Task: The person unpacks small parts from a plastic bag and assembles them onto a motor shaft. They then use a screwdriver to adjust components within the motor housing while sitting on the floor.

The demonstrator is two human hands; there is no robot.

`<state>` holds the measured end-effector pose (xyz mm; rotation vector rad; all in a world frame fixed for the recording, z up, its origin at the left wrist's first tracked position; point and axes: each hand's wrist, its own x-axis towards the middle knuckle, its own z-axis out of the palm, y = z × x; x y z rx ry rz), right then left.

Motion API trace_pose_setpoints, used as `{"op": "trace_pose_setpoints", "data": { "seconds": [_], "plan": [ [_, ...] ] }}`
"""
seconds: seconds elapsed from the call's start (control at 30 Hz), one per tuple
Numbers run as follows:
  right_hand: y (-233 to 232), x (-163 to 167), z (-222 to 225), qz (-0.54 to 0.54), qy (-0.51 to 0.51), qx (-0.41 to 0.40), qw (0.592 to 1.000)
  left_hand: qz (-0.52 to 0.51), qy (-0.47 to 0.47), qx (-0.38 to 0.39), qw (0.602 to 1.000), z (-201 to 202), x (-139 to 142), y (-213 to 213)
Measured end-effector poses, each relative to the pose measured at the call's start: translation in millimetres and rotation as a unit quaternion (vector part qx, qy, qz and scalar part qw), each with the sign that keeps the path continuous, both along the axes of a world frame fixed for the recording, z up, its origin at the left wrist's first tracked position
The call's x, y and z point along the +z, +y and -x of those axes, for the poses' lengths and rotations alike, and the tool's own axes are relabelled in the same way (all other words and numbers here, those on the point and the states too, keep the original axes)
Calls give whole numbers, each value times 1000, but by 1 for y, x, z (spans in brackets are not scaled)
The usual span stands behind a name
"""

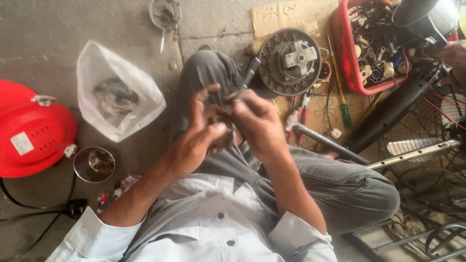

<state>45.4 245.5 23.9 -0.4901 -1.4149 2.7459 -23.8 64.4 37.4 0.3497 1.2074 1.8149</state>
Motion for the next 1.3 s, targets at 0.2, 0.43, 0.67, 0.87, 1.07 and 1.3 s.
{"op": "trace_pose_setpoints", "data": {
  "seconds": [0.2, 0.43, 0.67, 0.87, 1.07, 1.3],
  "plan": [
    [85, 19, -19, 81, 134, -268, 951, 31, 121, -99, 987, 6, -2, 14],
    [157, 22, -88, -156, 112, -343, 919, 135, 349, 27, 927, 110, -72, 61],
    [179, -26, -93, -193, 93, -419, 882, 290, 542, 139, 777, 234, -164, 249],
    [201, -47, -82, -220, -54, -480, 847, 381, 596, 168, 687, 251, -217, 334],
    [227, -58, -68, -105, -53, -551, 826, 379, 654, 124, 643, 271, -267, 349],
    [255, -56, -89, -44, -46, -617, 785, 374, 686, 49, 622, 264, -282, 353]
  ]
}}
